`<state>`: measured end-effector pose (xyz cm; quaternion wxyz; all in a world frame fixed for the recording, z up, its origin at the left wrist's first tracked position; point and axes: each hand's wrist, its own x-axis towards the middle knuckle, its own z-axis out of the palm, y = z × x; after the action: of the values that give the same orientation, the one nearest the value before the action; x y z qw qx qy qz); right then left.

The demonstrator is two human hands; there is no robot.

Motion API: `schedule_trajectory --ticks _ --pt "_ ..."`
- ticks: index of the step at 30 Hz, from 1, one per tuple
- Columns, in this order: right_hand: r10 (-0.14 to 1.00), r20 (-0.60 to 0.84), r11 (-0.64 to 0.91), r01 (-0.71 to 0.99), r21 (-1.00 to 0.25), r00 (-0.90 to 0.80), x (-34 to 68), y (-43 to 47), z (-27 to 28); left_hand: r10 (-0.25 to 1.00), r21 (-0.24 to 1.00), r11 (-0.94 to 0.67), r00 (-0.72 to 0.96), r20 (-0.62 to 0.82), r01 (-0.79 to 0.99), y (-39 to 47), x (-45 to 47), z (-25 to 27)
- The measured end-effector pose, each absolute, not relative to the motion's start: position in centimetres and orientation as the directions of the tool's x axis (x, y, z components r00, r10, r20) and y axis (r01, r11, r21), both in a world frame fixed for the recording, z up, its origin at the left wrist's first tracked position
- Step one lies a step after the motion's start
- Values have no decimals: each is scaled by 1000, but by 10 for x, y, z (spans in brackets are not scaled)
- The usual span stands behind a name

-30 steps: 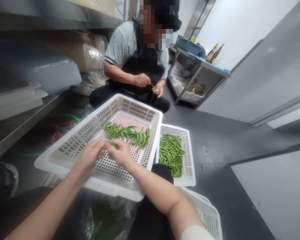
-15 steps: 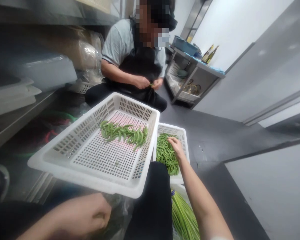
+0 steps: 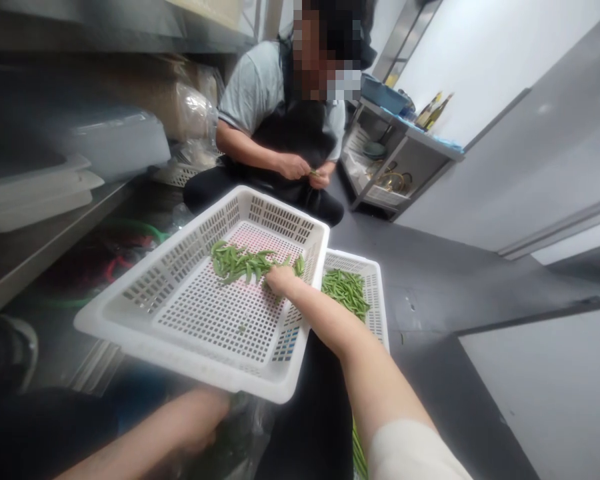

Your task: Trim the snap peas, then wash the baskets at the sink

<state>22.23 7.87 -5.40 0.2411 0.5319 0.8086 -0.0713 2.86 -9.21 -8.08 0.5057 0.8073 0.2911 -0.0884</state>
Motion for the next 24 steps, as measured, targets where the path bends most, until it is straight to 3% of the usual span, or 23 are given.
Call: schedule_trajectory --ticks 2,4,6,7,9,10,12,14,16,20,24 --pt "828 -452 427 896 122 -332 216 81 -61 234 708 -323 778 -583 628 -83 25 -49" --pt "834 -421 430 898 93 -356 216 81 -58 77 769 -148 783 -618 622 -74 18 -19" --pt "857 -351 382 922 -60 -377 218 77 -50 -36 826 40 827 -561 563 -65 7 2" --pt "874 -316 314 925 -214 -370 219 75 -45 -41 848 120 856 -516 517 -60 2 8" --pt "900 -301 74 792 -607 -314 220 69 -37 81 889 225 901 -426 400 -50 -7 12" --pt "898 -327 -69 641 -765 -294 220 65 -33 226 909 245 892 -393 338 -44 -9 10" --pt "867 -386 -290 311 -905 -315 218 55 -29 619 954 195 726 -300 229 -32 -9 4" --pt "842 -391 -396 66 -916 -372 212 46 -26 887 975 122 421 -191 185 -20 -3 -4" --pt "822 -389 -454 -65 -889 -416 205 37 -24 941 979 142 286 -178 144 -12 7 -12" --pt "823 -404 -508 -200 -838 -399 193 25 -27 870 964 261 420 -257 49 -7 23 -18" --pt "867 -417 -489 -308 -816 -273 186 21 -30 901 958 283 329 -283 51 -5 29 -18"
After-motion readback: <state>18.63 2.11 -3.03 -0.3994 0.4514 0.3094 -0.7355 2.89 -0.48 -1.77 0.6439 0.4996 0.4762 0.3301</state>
